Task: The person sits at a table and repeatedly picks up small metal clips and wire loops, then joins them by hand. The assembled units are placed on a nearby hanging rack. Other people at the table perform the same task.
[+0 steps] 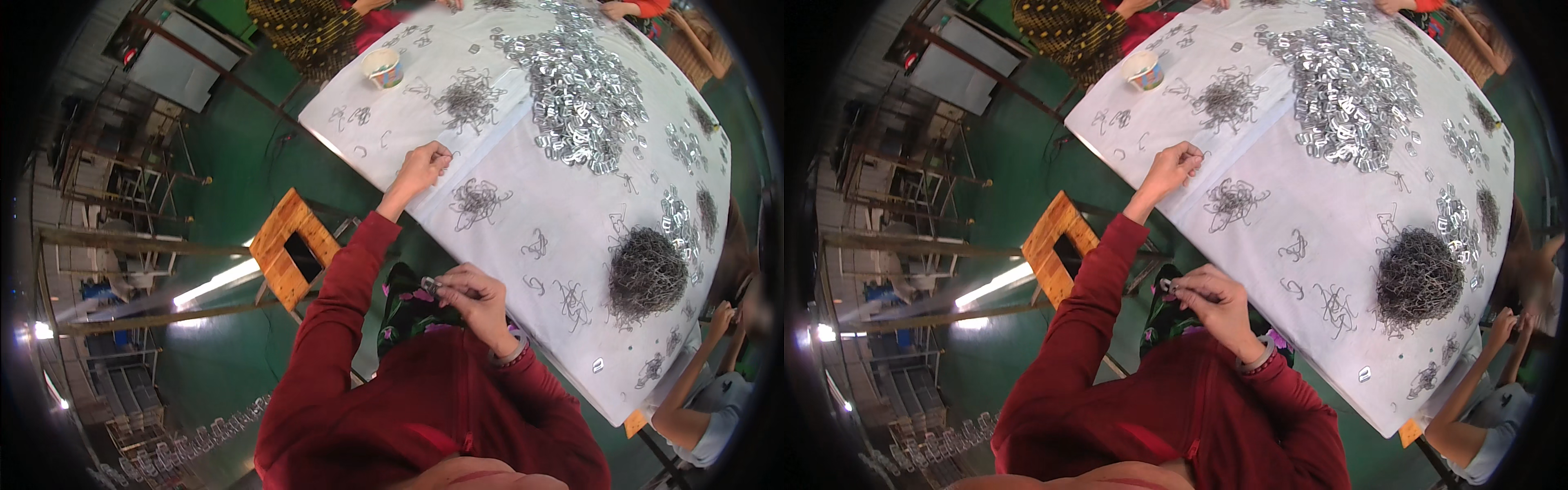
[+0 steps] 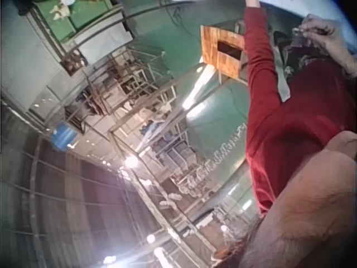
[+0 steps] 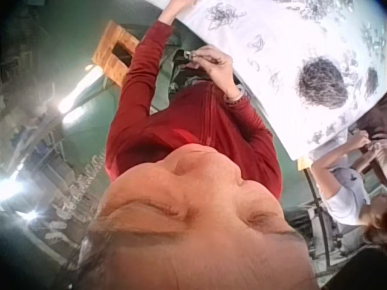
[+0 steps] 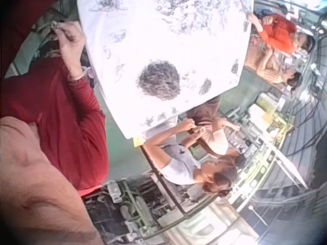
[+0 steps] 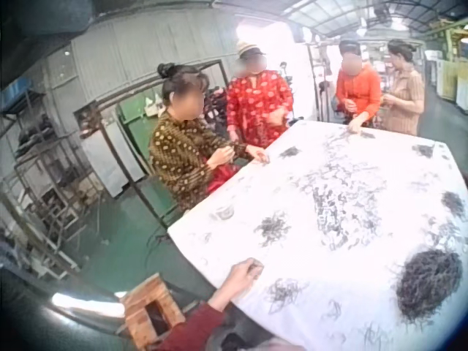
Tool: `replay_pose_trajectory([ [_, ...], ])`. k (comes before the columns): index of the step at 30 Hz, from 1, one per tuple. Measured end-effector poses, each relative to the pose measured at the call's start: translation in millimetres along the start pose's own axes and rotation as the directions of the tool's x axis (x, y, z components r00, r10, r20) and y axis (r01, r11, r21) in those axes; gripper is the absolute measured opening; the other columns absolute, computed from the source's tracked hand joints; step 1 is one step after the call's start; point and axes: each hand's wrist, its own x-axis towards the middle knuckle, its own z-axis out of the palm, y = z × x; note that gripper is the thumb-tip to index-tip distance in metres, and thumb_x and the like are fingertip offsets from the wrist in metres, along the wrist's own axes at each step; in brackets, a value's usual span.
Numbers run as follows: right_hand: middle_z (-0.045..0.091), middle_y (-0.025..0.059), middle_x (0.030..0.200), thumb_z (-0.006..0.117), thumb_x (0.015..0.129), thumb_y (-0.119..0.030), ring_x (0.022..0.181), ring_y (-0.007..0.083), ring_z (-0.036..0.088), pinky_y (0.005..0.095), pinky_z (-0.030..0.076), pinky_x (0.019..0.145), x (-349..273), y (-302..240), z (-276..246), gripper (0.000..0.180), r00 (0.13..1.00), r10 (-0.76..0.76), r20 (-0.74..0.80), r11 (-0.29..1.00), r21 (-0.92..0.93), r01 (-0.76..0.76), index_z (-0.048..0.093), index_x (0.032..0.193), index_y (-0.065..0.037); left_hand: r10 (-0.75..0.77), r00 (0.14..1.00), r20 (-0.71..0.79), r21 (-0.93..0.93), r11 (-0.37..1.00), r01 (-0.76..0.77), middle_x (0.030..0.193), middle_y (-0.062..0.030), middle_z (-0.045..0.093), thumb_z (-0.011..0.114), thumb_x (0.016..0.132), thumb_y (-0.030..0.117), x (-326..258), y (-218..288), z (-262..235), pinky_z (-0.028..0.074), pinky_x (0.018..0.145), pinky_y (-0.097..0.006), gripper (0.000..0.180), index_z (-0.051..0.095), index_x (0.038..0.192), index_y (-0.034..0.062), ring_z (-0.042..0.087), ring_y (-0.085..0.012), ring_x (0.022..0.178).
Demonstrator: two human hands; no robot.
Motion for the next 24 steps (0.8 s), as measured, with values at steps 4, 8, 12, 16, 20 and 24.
replay_pose_trajectory([
  [4,0.060,0.0085,0.091,0.060,0.081,0.012,0.072,0.0112,0.060,0.0205,0.049,0.062,-4,2,5,0.016,0.998,-0.031,-0.052,0.999,-0.017,0.030,0.067,0.094,0.006,0.062,0.995,0.076,-0.399,0.916,-0.027,0.086,-0.0086,0.061,0.060,0.088,0.006,-51,-14,1,0.055,0.062,-0.028,0.018,0.059,0.101,-0.0062,0.062,-0.0151,0.072],
  [8,0.060,0.0070,0.089,0.061,0.081,0.010,0.069,0.0095,0.059,0.0194,0.048,0.062,-5,1,-2,0.016,0.995,-0.067,-0.077,0.990,-0.130,0.056,0.066,0.095,0.005,0.075,0.996,0.044,-0.525,0.850,-0.041,0.087,-0.0106,0.062,0.060,0.088,0.004,-118,29,1,0.055,0.066,-0.027,0.016,0.057,0.098,-0.0081,0.064,-0.0159,0.074],
  [12,0.061,0.0057,0.087,0.062,0.081,0.009,0.069,0.0087,0.059,0.0199,0.048,0.062,-5,3,1,0.016,0.988,-0.065,-0.139,0.994,-0.098,0.052,0.065,0.096,0.005,0.213,0.977,0.021,-0.452,0.874,-0.181,0.093,-0.0095,0.063,0.062,0.086,0.004,-176,38,-3,0.051,0.078,-0.029,0.013,0.059,0.095,-0.0048,0.063,-0.0157,0.086],
  [16,0.062,0.0039,0.082,0.063,0.082,0.007,0.069,0.0075,0.059,0.0202,0.049,0.063,-5,5,-1,0.012,0.975,-0.072,-0.212,0.996,-0.065,0.059,0.062,0.094,0.004,0.418,0.903,-0.101,-0.097,0.899,-0.427,0.098,-0.0092,0.061,0.066,0.082,0.003,-196,40,7,0.046,0.084,-0.030,0.012,0.061,0.093,-0.0007,0.059,-0.0182,0.094],
  [20,0.061,0.0032,0.082,0.064,0.080,0.007,0.070,0.0062,0.057,0.0193,0.047,0.063,-6,2,1,0.011,0.971,-0.053,-0.232,0.997,-0.063,0.039,0.062,0.090,0.003,0.430,0.884,-0.180,-0.082,0.889,-0.450,0.101,-0.0104,0.060,0.065,0.082,0.003,-199,35,22,0.046,0.082,-0.030,0.010,0.061,0.090,0.0009,0.059,-0.0200,0.092],
  [24,0.062,0.0028,0.084,0.066,0.077,0.008,0.073,0.0059,0.055,0.0199,0.045,0.064,-3,12,-3,0.012,0.960,-0.197,-0.201,0.964,-0.217,0.152,0.064,0.086,0.001,0.369,0.900,-0.230,-0.222,0.881,-0.418,0.097,-0.0106,0.061,0.063,0.084,0.004,-196,31,35,0.046,0.080,-0.030,0.010,0.058,0.092,0.0006,0.060,-0.0189,0.090],
])
